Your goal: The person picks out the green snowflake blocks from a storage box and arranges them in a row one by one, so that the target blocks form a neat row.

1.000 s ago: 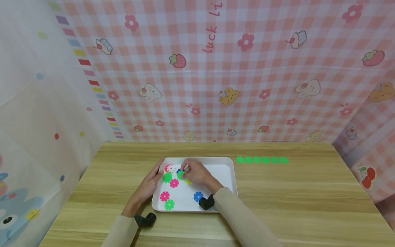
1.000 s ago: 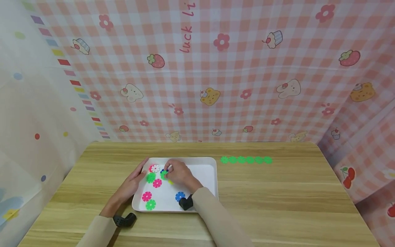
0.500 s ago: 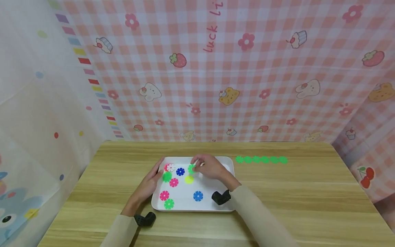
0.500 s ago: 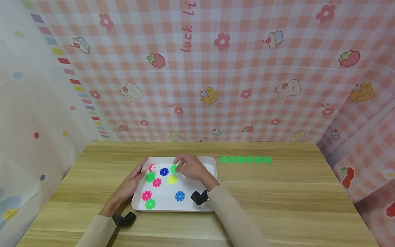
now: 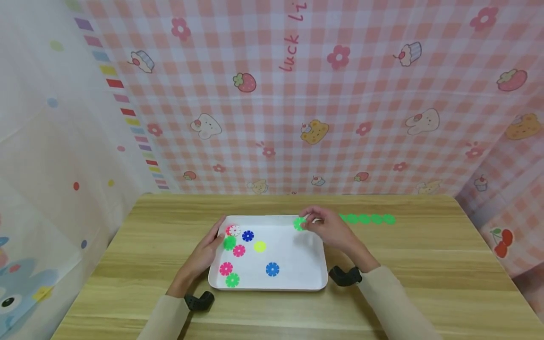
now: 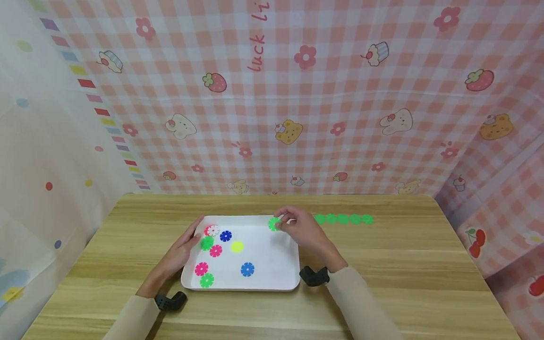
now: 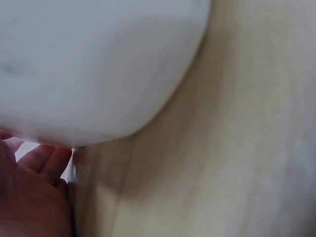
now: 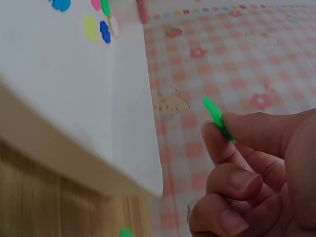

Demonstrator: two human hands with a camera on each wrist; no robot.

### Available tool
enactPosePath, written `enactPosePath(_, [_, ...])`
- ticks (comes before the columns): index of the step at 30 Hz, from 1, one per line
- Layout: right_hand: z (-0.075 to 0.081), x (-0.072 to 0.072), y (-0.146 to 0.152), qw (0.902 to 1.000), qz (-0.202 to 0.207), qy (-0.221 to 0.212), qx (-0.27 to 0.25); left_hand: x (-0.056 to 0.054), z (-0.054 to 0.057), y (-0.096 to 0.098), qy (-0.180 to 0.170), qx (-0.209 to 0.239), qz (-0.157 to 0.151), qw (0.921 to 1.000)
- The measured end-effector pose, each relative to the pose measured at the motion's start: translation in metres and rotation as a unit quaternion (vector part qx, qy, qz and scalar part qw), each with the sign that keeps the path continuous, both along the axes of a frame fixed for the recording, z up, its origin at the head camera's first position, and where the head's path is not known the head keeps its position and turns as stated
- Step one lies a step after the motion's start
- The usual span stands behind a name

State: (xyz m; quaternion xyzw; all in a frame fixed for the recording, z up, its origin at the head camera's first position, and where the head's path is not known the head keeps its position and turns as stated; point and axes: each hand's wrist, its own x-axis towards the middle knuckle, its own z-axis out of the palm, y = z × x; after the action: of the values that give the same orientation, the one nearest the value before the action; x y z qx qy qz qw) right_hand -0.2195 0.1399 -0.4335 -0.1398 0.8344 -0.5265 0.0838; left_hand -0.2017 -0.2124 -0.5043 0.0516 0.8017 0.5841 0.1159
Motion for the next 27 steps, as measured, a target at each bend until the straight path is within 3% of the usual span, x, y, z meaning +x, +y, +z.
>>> enactPosePath(10, [-0.004, 0.006, 0.085, 0.9958, -0.085, -0.006, -0.033, 0.001, 0.002, 0.001, 0.004, -0.005, -0.001, 1.0])
enactPosePath(17, [-0.002, 0.014, 0.138, 0.9879, -0.153, 0.009, 0.025, 0.002, 0.001, 0.002, 0.001, -0.012, -0.001, 0.9999])
enactPosePath(27, [-0.016, 0.016, 0.195, 0.969, -0.241, 0.041, 0.038, 0.001, 0.002, 0.002, -0.003, -0.013, 0.001, 0.9999])
